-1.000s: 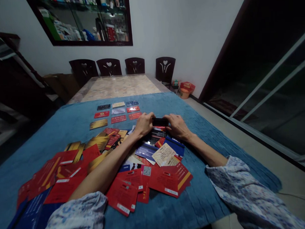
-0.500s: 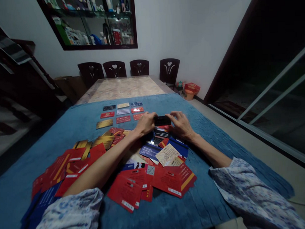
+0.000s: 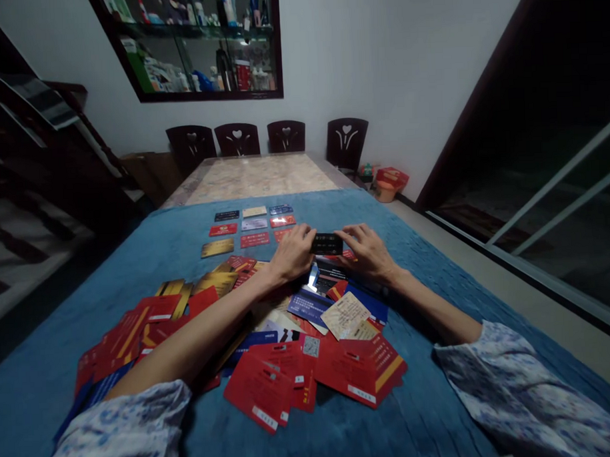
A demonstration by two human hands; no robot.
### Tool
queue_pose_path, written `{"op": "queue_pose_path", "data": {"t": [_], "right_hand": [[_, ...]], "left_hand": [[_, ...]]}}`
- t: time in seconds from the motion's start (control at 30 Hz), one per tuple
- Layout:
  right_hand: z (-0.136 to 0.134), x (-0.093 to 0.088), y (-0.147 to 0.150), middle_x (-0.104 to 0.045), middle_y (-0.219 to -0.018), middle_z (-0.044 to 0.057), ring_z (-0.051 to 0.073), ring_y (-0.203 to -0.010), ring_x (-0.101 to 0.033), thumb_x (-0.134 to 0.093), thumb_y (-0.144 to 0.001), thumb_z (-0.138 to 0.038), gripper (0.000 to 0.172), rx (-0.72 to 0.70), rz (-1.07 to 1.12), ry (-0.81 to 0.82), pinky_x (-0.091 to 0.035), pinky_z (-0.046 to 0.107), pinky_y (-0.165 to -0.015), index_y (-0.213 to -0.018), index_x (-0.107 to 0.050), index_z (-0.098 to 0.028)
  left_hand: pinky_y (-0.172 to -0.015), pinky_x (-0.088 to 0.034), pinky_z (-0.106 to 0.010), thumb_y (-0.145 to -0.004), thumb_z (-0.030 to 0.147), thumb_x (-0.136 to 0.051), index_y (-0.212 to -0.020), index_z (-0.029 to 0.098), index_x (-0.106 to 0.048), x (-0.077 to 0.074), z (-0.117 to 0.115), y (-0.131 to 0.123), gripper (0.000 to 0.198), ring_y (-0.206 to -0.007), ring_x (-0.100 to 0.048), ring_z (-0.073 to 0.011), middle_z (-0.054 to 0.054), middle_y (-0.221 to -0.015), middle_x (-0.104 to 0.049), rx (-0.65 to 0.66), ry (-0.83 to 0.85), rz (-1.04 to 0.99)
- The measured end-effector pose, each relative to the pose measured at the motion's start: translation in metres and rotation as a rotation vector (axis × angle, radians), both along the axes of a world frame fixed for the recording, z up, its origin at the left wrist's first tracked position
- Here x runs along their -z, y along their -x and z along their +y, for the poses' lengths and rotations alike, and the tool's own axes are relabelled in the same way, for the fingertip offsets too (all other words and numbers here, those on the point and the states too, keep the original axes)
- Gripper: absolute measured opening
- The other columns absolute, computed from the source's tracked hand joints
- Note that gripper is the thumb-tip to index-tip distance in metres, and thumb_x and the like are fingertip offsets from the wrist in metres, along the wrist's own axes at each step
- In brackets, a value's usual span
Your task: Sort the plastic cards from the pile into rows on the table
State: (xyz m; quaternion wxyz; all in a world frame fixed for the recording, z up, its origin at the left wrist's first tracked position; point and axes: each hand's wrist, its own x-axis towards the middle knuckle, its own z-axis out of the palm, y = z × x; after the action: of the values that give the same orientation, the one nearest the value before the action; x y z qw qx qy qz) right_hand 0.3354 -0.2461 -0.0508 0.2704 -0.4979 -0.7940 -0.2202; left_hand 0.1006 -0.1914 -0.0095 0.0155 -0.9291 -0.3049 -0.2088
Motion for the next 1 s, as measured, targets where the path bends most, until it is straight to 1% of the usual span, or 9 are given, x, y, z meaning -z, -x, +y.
{"op": "queue_pose_path", "data": {"t": [0.13, 0.27, 0.4, 0.57, 0.67, 0.8, 1.0], "right_hand": [[0.003, -0.004, 0.005, -0.064, -0.119, 0.018, 0.032, -0.108, -0.053, -0.061, -0.093, -0.037, 0.044, -0.038, -0.002, -0.007, -0.05, 0.045, -0.086, -0.133, -0.062, -0.018], [0.008, -0.008, 0.011, -0.064, -0.118, 0.018, 0.031, -0.107, -0.053, -0.061, -0.092, -0.036, 0.044, -0.087, -0.028, -0.013, -0.051, 0.045, -0.088, -0.131, -0.063, -0.016], [0.016, -0.013, 0.017, -0.064, -0.119, 0.017, 0.032, -0.107, -0.053, -0.061, -0.092, -0.038, 0.046, -0.134, -0.048, 0.023, -0.052, 0.047, -0.088, -0.133, -0.062, -0.018], [0.028, -0.019, 0.026, -0.064, -0.119, 0.018, 0.032, -0.107, -0.052, -0.063, -0.091, -0.037, 0.049, -0.184, -0.068, 0.058, -0.051, 0.047, -0.086, -0.135, -0.061, -0.017], [0.036, -0.023, 0.033, -0.064, -0.12, 0.018, 0.032, -0.107, -0.052, -0.066, -0.09, -0.036, 0.052, -0.225, -0.071, 0.088, -0.051, 0.047, -0.086, -0.138, -0.06, -0.017], [0.045, -0.029, 0.045, -0.063, -0.12, 0.017, 0.032, -0.106, -0.052, -0.065, -0.092, -0.039, 0.053, -0.27, -0.086, 0.131, -0.052, 0.048, -0.087, -0.14, -0.059, -0.019], [0.063, -0.033, 0.065, -0.063, -0.116, 0.017, 0.03, -0.102, -0.051, -0.063, -0.093, -0.046, 0.051, -0.308, -0.108, 0.176, -0.051, 0.046, -0.085, -0.137, -0.061, -0.019]], "left_hand": [[-0.101, -0.049, -0.048, -0.084, 0.014, -0.06, -0.133, 0.016, -0.054, -0.002, 0.001, 0.007, 0.05, -0.123, -0.053, -0.032, -0.016, -0.131, -0.058, -0.013, -0.008, 0.053], [-0.1, -0.047, -0.046, -0.086, 0.016, -0.057, -0.132, 0.012, -0.055, -0.005, 0.002, 0.015, 0.045, -0.124, -0.053, -0.0327, -0.018, -0.134, -0.058, -0.032, -0.032, 0.133], [-0.099, -0.047, -0.045, -0.086, 0.016, -0.058, -0.131, 0.013, -0.055, -0.007, 0.007, 0.025, 0.045, -0.125, -0.052, -0.0326, -0.019, -0.134, -0.058, -0.044, -0.035, 0.149], [-0.101, -0.046, -0.047, -0.087, 0.021, -0.062, -0.134, 0.012, -0.053, -0.008, 0.012, 0.041, 0.049, -0.125, -0.052, -0.0343, -0.021, -0.135, -0.058, -0.051, -0.03, 0.152], [-0.102, -0.045, -0.048, -0.086, 0.021, -0.064, -0.133, 0.012, -0.054, -0.011, 0.013, 0.051, 0.048, -0.125, -0.052, -0.0346, -0.021, -0.133, -0.058, -0.062, -0.037, 0.166], [-0.1, -0.046, -0.046, -0.085, 0.02, -0.063, -0.131, 0.014, -0.055, -0.016, 0.014, 0.064, 0.046, -0.124, -0.052, -0.0337, -0.019, -0.133, -0.059, -0.096, -0.031, 0.201], [-0.1, -0.047, -0.045, -0.084, 0.017, -0.062, -0.131, 0.013, -0.055, -0.023, 0.021, 0.084, 0.049, -0.125, -0.051, -0.033, -0.018, -0.134, -0.058, -0.149, 0.002, 0.247]]}}
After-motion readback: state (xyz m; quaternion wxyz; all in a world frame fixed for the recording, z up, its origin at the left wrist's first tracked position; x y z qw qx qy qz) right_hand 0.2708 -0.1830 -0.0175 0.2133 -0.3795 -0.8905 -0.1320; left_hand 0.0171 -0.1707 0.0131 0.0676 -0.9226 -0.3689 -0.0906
